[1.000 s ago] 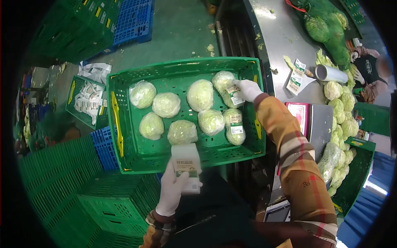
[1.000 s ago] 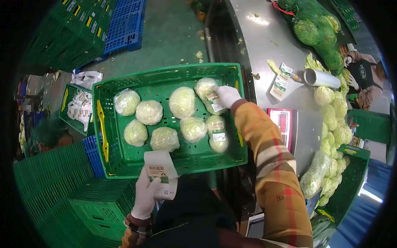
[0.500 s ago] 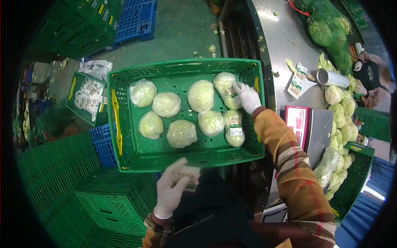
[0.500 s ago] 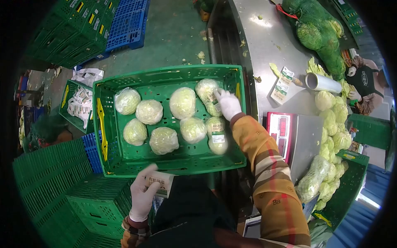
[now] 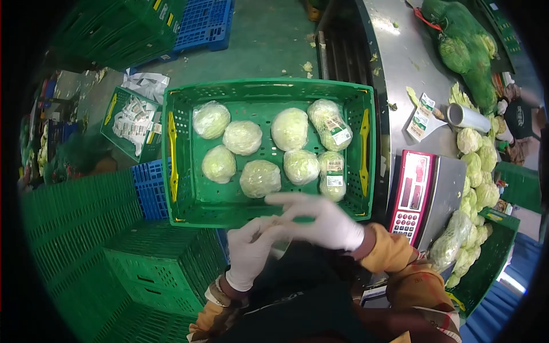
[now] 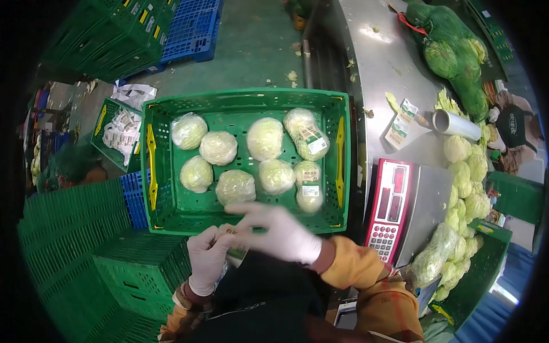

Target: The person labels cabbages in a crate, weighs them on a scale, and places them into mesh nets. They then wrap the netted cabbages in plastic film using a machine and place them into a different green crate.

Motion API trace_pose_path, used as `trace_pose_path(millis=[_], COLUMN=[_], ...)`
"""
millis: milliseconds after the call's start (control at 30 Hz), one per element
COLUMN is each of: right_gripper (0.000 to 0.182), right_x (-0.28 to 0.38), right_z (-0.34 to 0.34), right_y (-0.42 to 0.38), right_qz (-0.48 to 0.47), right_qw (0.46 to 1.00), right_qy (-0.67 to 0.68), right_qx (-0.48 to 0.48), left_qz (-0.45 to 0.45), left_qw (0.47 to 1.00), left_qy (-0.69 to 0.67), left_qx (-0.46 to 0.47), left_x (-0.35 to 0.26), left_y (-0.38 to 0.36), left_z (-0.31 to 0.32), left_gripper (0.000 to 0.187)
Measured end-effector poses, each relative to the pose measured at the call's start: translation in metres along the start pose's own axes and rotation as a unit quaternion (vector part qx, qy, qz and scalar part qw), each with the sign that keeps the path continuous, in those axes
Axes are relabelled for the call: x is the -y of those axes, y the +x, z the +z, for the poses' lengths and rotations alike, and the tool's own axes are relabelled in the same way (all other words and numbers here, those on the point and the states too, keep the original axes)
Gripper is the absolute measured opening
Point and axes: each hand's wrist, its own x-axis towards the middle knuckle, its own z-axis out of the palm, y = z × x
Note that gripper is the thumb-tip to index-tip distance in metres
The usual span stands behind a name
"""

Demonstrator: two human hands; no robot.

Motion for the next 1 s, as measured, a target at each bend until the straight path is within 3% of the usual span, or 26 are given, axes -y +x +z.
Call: trace_pose_path(millis=[33,67,133,200,233,267,300,333,433,467,533,567,600,633,667,700,767,867,900,967,1000], right_gripper=[0.02,0.014,0.016,0.017,0.026,0.026,0.033,0.04,0.05,0.05,0.041,0.027,0.019,0.012,0.015,0.026,0.045,0.05,0.056,0.051,0.037], right_x=[-0.003,-0.003,-0.036,-0.084,-0.12,-0.132,-0.137,-0.142,-0.151,-0.158,-0.158,-0.157,-0.17,-0.185,-0.194,-0.209,-0.209,-0.198,-0.177,-0.124,-0.084], right_z=[-0.009,-0.026,-0.062,-0.087,-0.094,-0.097,-0.095,-0.092,-0.091,-0.089,-0.083,-0.084,-0.085,-0.08,-0.074,-0.068,-0.066,-0.069,-0.077,-0.126,-0.155], right_y=[0.007,0.021,0.055,0.09,0.108,0.12,0.132,0.139,0.145,0.145,0.142,0.136,0.137,0.142,0.134,0.126,0.123,0.128,0.122,0.102,0.077], right_qz=[0.015,0.109,0.121,0.139,0.117,0.117,0.149,0.175,0.176,0.179,0.013,-0.039,-0.057,-0.044,-0.041,-0.116,-0.099,-0.055,-0.109,-0.147,-0.178], right_qw=[0.999,0.985,0.968,0.98,0.979,0.979,0.947,0.878,0.86,0.86,0.782,0.768,0.806,0.795,0.822,0.795,0.822,0.799,0.8,0.786,0.733], right_qy=[0.005,0.115,0.18,0.026,-0.059,-0.057,-0.248,-0.43,-0.463,-0.462,-0.546,-0.562,-0.532,-0.566,-0.535,-0.566,-0.537,-0.578,-0.544,-0.479,-0.461], right_qx=[-0.03,-0.075,-0.129,-0.142,-0.155,-0.155,-0.139,-0.118,-0.119,-0.124,-0.301,-0.305,-0.255,-0.216,-0.191,-0.185,-0.161,-0.157,-0.229,-0.361,-0.468], left_qz=[-0.016,-0.016,-0.065,-0.094,-0.157,-0.218,-0.212,-0.212,-0.109,-0.109,-0.146,-0.15,-0.16,-0.168,-0.175,-0.15,-0.115,-0.109,-0.105,-0.083,-0.066], left_qw=[0.996,0.996,0.997,0.994,0.986,0.964,0.968,0.968,0.976,0.976,0.978,0.982,0.978,0.98,0.981,0.987,0.993,0.993,0.994,0.993,0.99], left_qy=[0.09,0.089,-0.001,0.053,-0.047,-0.147,-0.121,-0.119,-0.187,-0.185,-0.145,-0.108,-0.127,-0.103,-0.079,-0.044,-0.001,0.014,0.026,0.078,0.122], left_qx=[-0.001,-0.004,-0.033,0.019,0.025,0.029,0.067,0.066,0.021,0.026,0.025,0.033,0.027,0.033,0.041,0.044,0.004,0.039,0.026,0.021,0.008], left_x=[0.018,0.031,0.034,0.043,0.035,0.03,0.03,0.027,0.023,0.022,0.016,0.015,0.007,0.021,0.035,0.033,0.03,0.047,0.048,0.013,-0.001], left_y=[0.0,-0.003,-0.004,-0.006,-0.008,-0.009,-0.009,-0.011,-0.016,-0.018,-0.021,-0.023,-0.023,-0.026,-0.029,-0.029,-0.029,-0.031,-0.033,-0.032,-0.033], left_z=[-0.01,-0.012,-0.014,-0.027,-0.027,-0.028,-0.032,-0.031,-0.026,-0.027,-0.029,-0.03,-0.026,-0.03,-0.035,-0.032,-0.024,-0.034,-0.038,-0.029,-0.025], left_gripper=[0.014,0.014,0.019,0.018,0.017,0.022,0.048,0.048,0.078,0.078,0.078,0.074,0.066,0.062,0.057,0.054,0.039,0.03,0.026,0.023,0.02])
